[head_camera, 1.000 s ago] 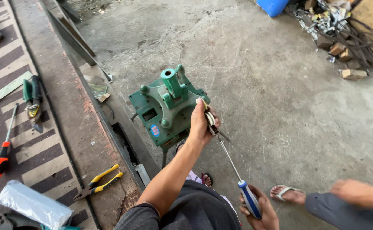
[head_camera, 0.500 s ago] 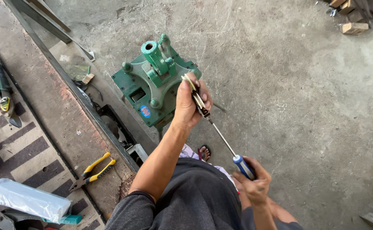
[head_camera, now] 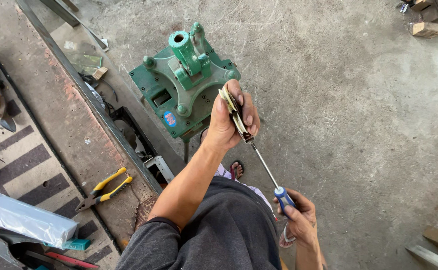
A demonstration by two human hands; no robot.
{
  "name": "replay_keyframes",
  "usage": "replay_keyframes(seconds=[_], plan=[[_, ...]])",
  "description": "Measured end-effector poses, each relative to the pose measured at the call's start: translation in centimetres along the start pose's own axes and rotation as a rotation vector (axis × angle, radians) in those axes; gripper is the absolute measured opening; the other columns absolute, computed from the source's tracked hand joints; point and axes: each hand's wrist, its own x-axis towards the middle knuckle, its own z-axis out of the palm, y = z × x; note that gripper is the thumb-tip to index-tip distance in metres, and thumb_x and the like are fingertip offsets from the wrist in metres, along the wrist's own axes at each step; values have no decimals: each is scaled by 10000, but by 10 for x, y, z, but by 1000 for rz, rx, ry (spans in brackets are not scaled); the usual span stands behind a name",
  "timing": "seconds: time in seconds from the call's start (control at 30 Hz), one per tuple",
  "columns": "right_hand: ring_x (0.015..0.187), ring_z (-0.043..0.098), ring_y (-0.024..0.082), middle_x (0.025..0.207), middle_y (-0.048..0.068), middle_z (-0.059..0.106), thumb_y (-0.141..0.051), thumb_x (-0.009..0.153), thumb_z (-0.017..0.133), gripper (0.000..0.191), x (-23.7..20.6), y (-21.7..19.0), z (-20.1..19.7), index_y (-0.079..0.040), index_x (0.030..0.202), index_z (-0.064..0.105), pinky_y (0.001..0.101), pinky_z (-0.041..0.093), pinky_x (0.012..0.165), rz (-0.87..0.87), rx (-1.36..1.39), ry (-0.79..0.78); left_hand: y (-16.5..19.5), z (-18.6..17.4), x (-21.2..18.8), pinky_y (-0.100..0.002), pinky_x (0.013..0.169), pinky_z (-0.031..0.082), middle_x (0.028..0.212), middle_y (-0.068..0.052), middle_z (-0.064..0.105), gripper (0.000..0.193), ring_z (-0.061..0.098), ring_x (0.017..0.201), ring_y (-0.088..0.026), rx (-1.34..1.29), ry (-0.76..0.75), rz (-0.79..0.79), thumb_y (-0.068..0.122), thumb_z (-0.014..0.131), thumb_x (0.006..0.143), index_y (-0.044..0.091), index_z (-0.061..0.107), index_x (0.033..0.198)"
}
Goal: The person uses a screwdriver to adjust a small mechanical component with white circular pads, then switches to pliers to tap and manipulate the same component on a green metal fixture. The person continues to adjust and inspect the component throughout the video.
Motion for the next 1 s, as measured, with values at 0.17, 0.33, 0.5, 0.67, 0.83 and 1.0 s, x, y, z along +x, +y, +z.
replay_keyframes(seconds=[0.17, 0.33, 0.5, 0.67, 0.83, 1.0], plan=[[978, 667, 139, 1142, 91, 686, 69, 744, 816, 448, -6, -12, 21, 2, 1173, 706, 238, 562, 830, -314, -494, 272, -1, 7, -2, -357, 597, 564, 769, -86, 579, 508, 641, 646, -236, 23, 3, -2, 541, 720, 955, 118, 458, 1055], [1005, 705, 142, 1142, 80, 717, 22, 755, 837, 408, -9, -11, 13, -22, 1139, 703, 252, 609, 831, -444, -657, 335, -11, 9, -6, -362, 618, 576, 782, -91, 584, 518, 631, 611, -217, 2, 3, -3, 556, 714, 960, 115, 460, 1059], [980, 706, 147, 1107, 122, 738, -73, 852, 818, 440, -28, -20, -9, 11, 1264, 690, 231, 571, 860, -393, -610, 313, -24, 2, -8, -360, 621, 553, 792, -76, 579, 500, 629, 632, -212, -82, 29, -16, 590, 642, 988, 131, 461, 1069], [682, 741, 239, 1014, 273, 753, -282, 777, 834, 629, -36, -35, -18, 50, 1272, 634, 277, 563, 463, 121, 85, 39, -33, -8, -13, -334, 581, 511, 801, -59, 558, 467, 609, 651, -200, -203, 56, -54, 601, 537, 1040, 143, 461, 1083], [852, 690, 163, 1116, 185, 616, -140, 771, 907, 662, -35, -22, -5, -16, 1309, 541, 263, 603, 683, -247, -645, 102, -36, -16, -13, -353, 594, 516, 783, -66, 541, 441, 584, 635, -198, -171, 236, -43, 573, 502, 1070, 134, 463, 1062], [737, 655, 135, 1015, 159, 688, -145, 870, 803, 490, -31, -16, -4, -72, 1322, 628, 240, 539, 575, -624, -1064, 375, -33, -19, -12, -355, 583, 514, 774, -77, 541, 419, 591, 631, -211, -90, 344, -9, 551, 509, 1070, 135, 467, 1054]])
